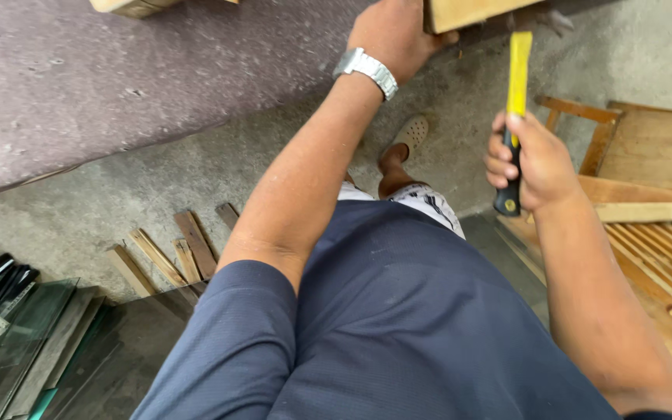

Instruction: The person takes apart wooden pallets: they pull nails from the boards, use a claw hammer to pry and hammer nails out of the planks, and stack the removed boards on a work table. They retrieve nails and the hammer from a wooden tool box and move between pallets on the floor.

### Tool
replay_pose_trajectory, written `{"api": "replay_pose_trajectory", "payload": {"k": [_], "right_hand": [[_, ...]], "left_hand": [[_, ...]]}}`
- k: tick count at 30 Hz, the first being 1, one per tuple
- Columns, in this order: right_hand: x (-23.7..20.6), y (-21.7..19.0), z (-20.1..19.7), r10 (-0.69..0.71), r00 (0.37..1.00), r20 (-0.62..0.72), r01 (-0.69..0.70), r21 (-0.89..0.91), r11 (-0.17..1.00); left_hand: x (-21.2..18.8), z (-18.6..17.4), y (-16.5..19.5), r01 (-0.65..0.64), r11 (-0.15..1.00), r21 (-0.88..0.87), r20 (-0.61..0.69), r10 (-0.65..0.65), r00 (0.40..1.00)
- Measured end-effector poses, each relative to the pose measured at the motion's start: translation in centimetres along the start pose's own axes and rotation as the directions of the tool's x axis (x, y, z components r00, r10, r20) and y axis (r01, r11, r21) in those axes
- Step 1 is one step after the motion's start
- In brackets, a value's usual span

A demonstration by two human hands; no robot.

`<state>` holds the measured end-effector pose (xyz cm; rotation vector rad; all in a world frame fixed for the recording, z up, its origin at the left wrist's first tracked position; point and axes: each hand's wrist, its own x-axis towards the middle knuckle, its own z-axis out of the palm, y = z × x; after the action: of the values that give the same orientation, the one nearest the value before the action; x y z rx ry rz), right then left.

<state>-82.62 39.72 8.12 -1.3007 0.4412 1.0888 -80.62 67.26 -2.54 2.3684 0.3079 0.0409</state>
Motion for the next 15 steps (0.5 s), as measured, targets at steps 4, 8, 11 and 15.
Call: {"api": "replay_pose_trajectory", "payload": {"k": [4, 8, 11, 15], "right_hand": [[-2.2, 1.2, -0.3, 0.024, 0.989, -0.146, -0.048, -0.162, 0.986], [-3.2, 2.6, -0.2, 0.067, 0.968, -0.243, -0.115, -0.193, 0.974], [-3.1, 3.5, -0.2, 0.099, 0.956, -0.277, -0.154, -0.186, 0.970], [-3.2, 4.7, -1.0, 0.126, 0.953, -0.275, -0.175, -0.162, 0.971]], "left_hand": [[0.0, -1.0, -0.2, 0.018, 0.994, -0.110, -0.073, -0.026, 0.997], [0.1, -2.3, -0.2, -0.062, 0.988, -0.138, -0.064, 0.054, 0.996], [0.7, -2.7, -0.6, -0.089, 0.971, -0.221, -0.042, 0.081, 0.996], [1.1, -1.9, -1.6, -0.192, 0.959, -0.210, -0.101, 0.174, 0.980]]}}
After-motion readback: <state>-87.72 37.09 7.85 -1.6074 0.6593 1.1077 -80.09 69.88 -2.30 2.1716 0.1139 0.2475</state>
